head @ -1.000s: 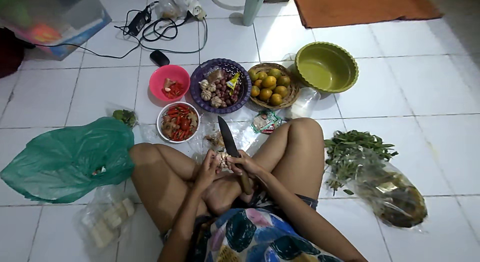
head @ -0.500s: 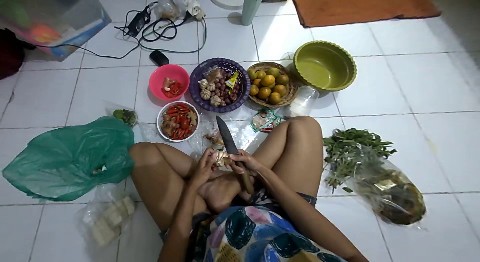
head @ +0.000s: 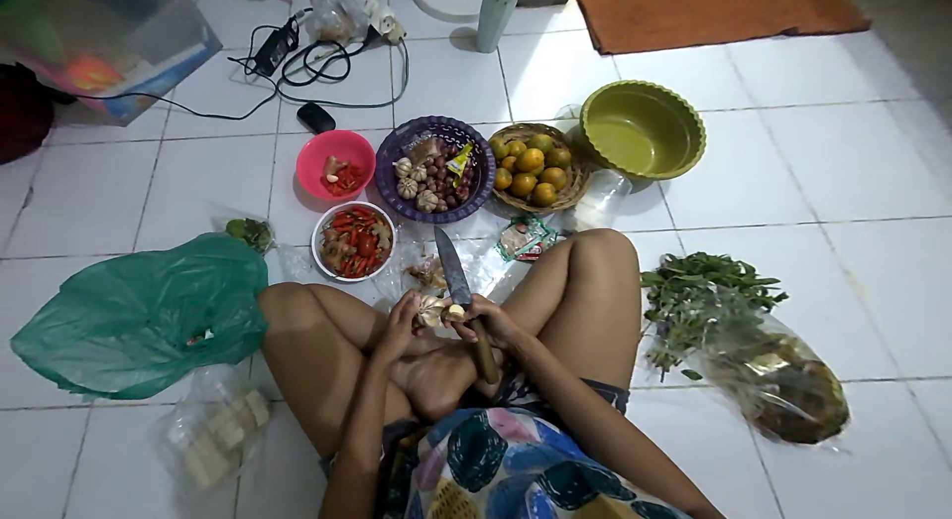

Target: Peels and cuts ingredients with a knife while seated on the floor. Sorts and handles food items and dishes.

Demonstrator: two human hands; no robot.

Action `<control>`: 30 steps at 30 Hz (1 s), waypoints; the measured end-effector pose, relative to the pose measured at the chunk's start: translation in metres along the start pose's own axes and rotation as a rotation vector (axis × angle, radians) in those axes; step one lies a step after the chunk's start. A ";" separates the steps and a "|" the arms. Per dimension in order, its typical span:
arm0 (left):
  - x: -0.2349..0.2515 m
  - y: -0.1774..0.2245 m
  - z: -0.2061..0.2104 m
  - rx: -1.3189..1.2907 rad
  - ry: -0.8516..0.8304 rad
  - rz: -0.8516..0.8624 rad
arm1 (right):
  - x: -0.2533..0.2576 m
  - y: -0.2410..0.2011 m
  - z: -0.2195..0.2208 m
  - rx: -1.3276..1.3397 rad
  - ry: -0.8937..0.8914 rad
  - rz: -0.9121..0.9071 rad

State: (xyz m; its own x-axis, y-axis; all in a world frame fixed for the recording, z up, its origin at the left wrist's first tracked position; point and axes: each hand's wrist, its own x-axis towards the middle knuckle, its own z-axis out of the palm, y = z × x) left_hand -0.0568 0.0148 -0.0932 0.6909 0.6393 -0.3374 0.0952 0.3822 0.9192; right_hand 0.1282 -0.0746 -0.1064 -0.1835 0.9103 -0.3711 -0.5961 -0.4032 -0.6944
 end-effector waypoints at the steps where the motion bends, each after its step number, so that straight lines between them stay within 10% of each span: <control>1: 0.000 0.000 0.000 0.003 0.007 0.006 | 0.000 -0.001 0.001 -0.003 0.012 -0.004; 12: 0.003 -0.009 0.000 0.280 -0.046 0.082 | 0.006 -0.007 0.019 -0.128 0.313 0.019; 30: -0.001 -0.006 -0.009 0.246 -0.208 -0.042 | 0.004 -0.008 0.010 -0.191 0.187 0.121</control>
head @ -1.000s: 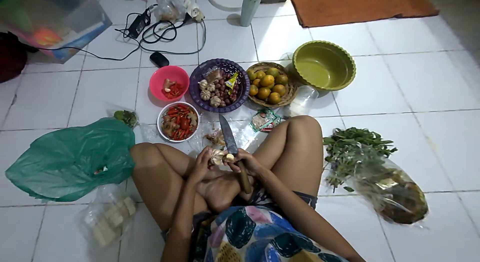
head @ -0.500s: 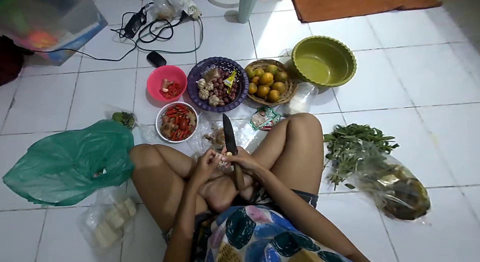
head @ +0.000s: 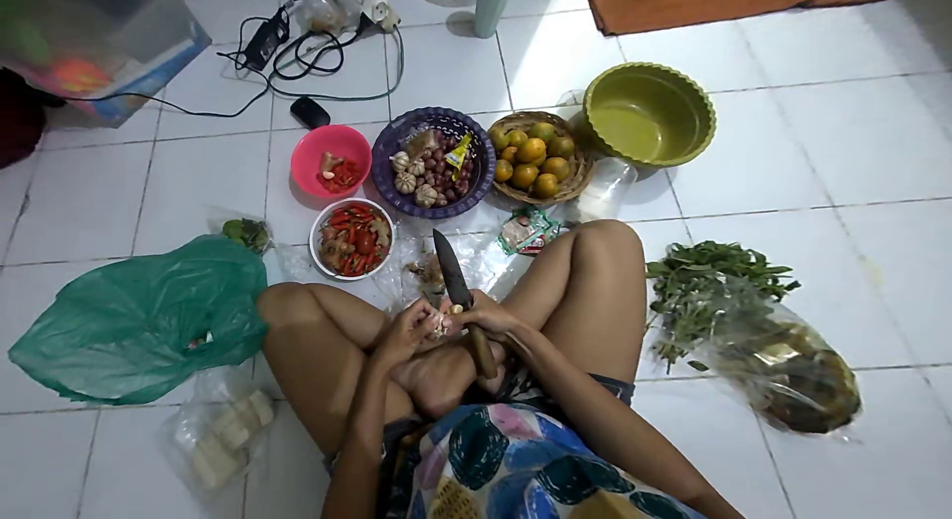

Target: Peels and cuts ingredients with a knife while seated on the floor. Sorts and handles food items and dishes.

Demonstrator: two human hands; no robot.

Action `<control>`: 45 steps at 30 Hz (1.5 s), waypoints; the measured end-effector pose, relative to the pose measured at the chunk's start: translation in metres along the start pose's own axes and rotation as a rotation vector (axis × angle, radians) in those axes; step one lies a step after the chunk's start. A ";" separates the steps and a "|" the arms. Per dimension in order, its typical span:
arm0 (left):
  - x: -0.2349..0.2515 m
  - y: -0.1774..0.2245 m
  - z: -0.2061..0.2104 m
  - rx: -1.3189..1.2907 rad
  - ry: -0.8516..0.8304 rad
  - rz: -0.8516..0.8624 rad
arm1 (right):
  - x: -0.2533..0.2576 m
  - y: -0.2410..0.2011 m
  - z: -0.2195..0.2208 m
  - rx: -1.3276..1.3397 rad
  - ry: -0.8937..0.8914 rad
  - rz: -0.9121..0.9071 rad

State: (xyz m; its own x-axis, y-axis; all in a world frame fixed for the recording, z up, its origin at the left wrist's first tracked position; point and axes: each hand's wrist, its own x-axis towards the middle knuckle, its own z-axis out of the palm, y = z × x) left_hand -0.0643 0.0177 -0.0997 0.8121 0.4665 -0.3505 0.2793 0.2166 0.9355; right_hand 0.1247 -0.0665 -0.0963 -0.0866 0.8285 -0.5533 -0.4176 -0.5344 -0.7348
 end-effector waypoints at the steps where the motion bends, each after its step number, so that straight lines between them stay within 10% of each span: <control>1: -0.001 -0.002 -0.002 -0.013 0.000 0.020 | -0.002 -0.001 0.000 -0.017 -0.010 0.008; 19: 0.063 0.065 -0.024 -0.237 0.601 -0.102 | 0.003 -0.002 0.000 0.336 0.128 -0.014; 34: 0.079 0.072 -0.012 0.255 0.242 -0.248 | 0.009 0.003 0.003 0.350 0.325 -0.138; 45: 0.042 0.052 0.018 -0.083 0.280 -0.346 | 0.010 0.005 0.004 0.254 0.313 -0.179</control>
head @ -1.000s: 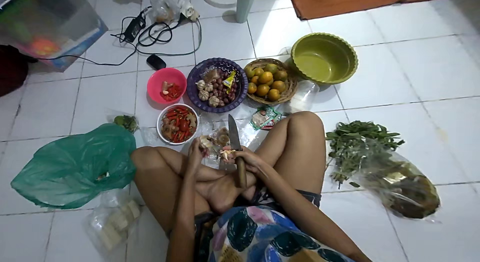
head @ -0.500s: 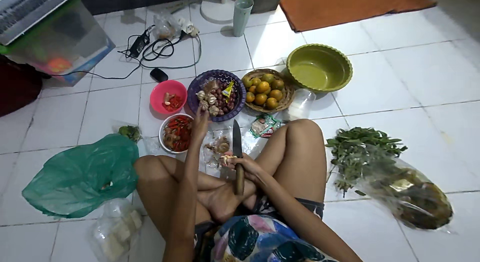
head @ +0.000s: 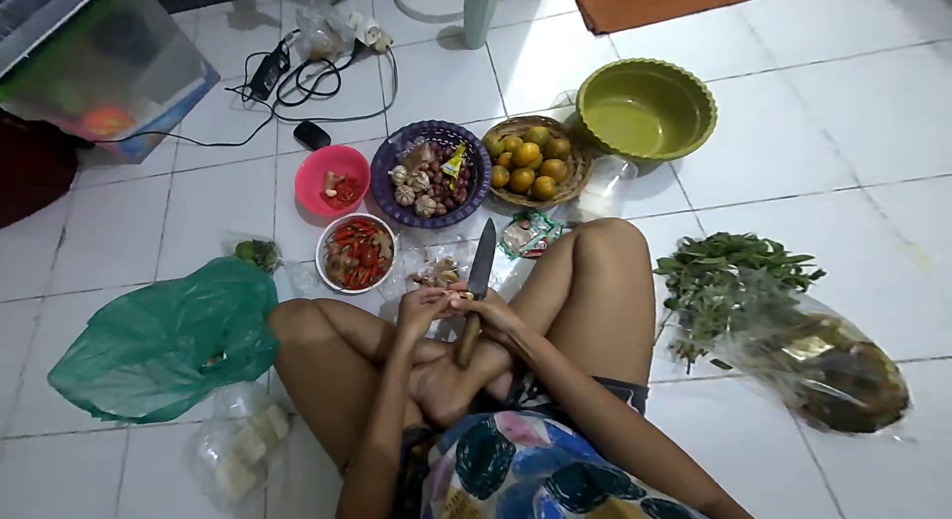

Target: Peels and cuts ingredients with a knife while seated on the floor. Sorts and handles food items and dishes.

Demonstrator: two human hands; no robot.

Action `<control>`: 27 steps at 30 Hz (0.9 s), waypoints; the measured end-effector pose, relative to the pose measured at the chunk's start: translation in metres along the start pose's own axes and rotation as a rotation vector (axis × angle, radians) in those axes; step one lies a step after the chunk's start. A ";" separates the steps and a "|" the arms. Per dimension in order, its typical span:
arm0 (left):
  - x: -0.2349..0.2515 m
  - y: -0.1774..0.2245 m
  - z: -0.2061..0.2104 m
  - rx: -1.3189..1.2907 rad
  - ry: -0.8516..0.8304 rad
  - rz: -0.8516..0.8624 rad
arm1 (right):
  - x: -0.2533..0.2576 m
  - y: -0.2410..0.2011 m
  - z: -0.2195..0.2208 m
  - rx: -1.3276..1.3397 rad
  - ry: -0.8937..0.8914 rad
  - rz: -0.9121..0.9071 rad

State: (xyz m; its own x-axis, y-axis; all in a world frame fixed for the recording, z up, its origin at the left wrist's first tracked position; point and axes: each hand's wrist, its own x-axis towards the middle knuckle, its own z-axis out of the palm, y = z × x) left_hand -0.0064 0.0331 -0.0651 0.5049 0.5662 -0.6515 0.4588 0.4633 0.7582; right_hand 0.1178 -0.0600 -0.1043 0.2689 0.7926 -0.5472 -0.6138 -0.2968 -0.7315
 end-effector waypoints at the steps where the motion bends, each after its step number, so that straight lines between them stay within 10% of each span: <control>1: 0.001 -0.001 0.000 -0.027 -0.016 -0.008 | -0.001 0.000 0.000 -0.012 0.004 -0.008; 27: -0.003 -0.018 -0.050 -0.063 -0.202 0.048 | -0.006 -0.013 -0.001 0.018 -0.109 0.168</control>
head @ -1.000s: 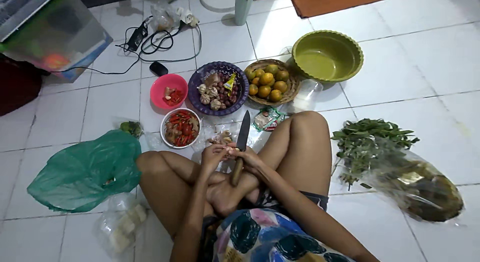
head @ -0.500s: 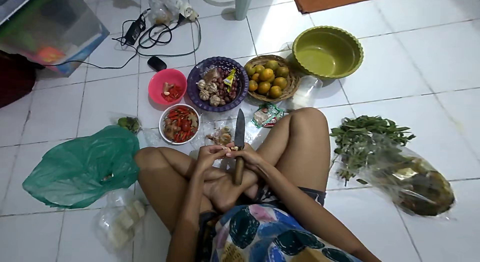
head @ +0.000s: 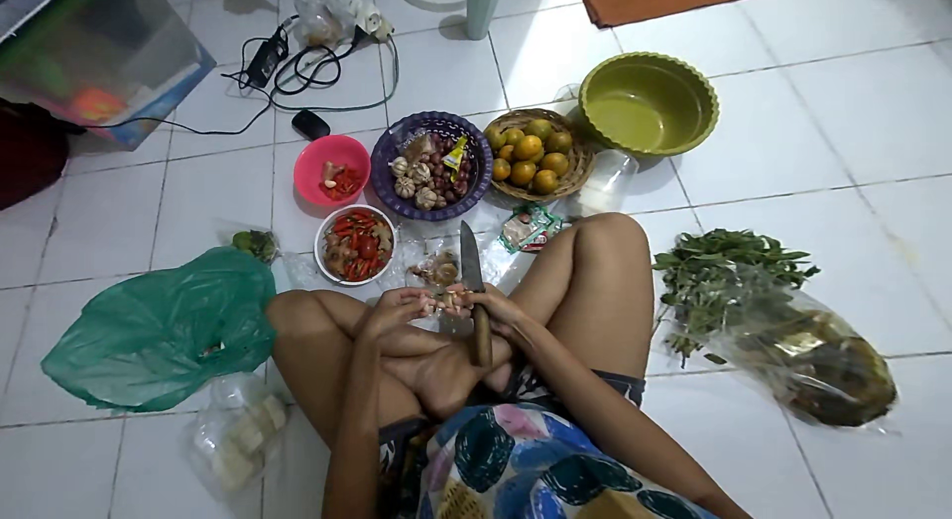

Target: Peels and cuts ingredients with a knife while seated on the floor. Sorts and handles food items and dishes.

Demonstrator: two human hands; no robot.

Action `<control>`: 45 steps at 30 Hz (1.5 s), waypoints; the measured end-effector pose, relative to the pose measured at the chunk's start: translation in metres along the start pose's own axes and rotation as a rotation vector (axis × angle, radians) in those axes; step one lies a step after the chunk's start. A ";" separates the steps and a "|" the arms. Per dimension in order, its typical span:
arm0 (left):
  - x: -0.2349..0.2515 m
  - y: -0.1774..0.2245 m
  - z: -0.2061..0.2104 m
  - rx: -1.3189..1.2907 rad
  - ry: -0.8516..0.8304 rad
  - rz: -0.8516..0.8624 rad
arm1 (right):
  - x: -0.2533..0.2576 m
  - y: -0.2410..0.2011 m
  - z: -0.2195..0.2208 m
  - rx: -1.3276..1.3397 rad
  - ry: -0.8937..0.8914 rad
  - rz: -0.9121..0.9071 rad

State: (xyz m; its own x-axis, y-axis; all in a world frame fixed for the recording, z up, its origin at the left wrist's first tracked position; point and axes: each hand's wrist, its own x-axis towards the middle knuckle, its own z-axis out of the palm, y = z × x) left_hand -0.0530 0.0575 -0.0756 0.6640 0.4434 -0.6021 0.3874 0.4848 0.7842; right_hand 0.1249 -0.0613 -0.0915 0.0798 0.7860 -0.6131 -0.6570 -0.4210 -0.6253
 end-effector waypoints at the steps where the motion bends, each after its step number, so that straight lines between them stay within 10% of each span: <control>1: -0.001 0.000 0.001 -0.051 -0.004 -0.015 | 0.001 0.000 0.000 0.014 0.023 -0.009; 7: 0.001 -0.007 0.019 -0.276 -0.048 -0.104 | 0.004 0.003 0.002 0.008 0.120 -0.038; 31: 0.012 0.003 0.033 0.234 -0.227 -0.093 | 0.001 0.009 0.010 -0.118 0.172 -0.123; 45: 0.003 -0.019 0.037 0.124 0.042 0.043 | -0.003 0.000 0.018 -0.103 0.318 0.027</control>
State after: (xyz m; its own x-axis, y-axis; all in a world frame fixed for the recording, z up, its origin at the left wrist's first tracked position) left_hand -0.0355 0.0217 -0.0868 0.6555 0.4937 -0.5715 0.4372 0.3689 0.8202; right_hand 0.1118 -0.0556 -0.0809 0.3045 0.5999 -0.7398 -0.5842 -0.4958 -0.6425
